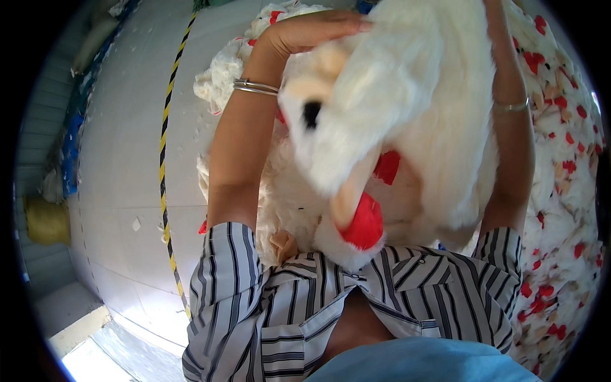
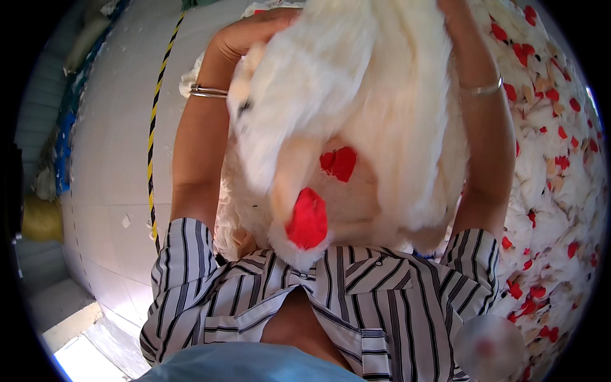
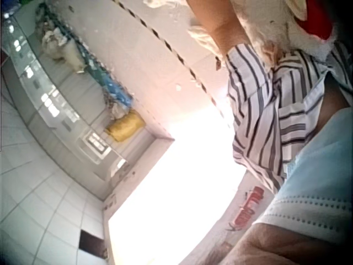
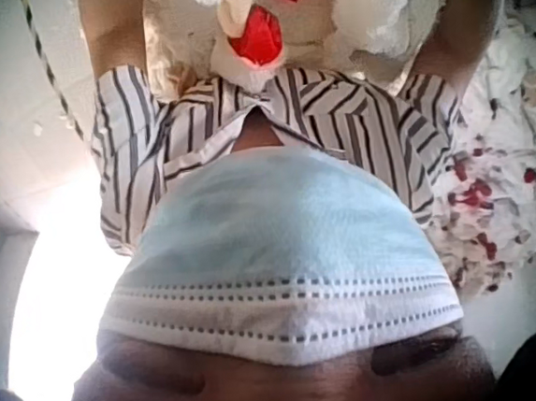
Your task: The person is stuffing a white plush toy with red ears and a red nose. They repeatedly open the toy's body, insert white stuffing material, and adjust the toy's shape. The person handles the toy by hand, ensuring it is filled and properly shaped.
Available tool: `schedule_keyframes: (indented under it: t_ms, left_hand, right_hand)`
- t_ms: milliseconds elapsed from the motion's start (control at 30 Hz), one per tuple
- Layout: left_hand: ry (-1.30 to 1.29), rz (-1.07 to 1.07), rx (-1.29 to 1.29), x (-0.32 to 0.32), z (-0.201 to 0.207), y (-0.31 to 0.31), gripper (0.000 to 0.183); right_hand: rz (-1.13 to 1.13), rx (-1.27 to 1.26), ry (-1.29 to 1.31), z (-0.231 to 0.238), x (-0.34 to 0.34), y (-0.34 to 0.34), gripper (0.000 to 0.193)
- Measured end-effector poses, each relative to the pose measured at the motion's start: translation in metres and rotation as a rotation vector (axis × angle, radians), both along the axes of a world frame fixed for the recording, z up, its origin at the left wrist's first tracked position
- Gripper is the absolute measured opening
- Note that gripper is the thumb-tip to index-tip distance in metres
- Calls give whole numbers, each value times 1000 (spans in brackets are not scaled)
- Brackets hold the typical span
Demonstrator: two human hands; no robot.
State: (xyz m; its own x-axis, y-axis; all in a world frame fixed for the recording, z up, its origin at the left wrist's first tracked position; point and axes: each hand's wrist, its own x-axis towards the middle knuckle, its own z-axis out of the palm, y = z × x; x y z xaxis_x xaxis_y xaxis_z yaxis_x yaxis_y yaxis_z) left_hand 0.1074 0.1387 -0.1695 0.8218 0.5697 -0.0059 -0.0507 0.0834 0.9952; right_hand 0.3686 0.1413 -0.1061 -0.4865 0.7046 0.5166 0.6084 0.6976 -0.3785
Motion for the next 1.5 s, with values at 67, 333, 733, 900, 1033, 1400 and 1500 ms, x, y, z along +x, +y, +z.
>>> schedule_keyframes:
  t_ms: [67,333,733,900,1033,1400,1500]
  left_hand:
    - [-19,38,116,6,-10,5,38]
    - [-282,750,538,2,-110,58,23]
    - [348,848,588,-15,-162,36,36]
    - [579,1135,1178,-1,-141,30,36]
    - [83,904,676,-2,-113,13,41]
    - [-350,1267,-36,-39,-103,14,17]
    - [-527,1532,-31,-75,-90,13,16]
  right_hand:
    - [-108,53,-77,12,-2,38,22]
    - [-148,-58,-21,-1,-24,78,19]
    - [110,-962,525,-168,-65,52,31]
    - [120,-945,654,-192,-60,66,32]
    - [118,-956,702,-183,-60,55,36]
    - [276,-871,1256,-160,-30,60,21]
    - [249,-742,1618,-184,12,82,14]
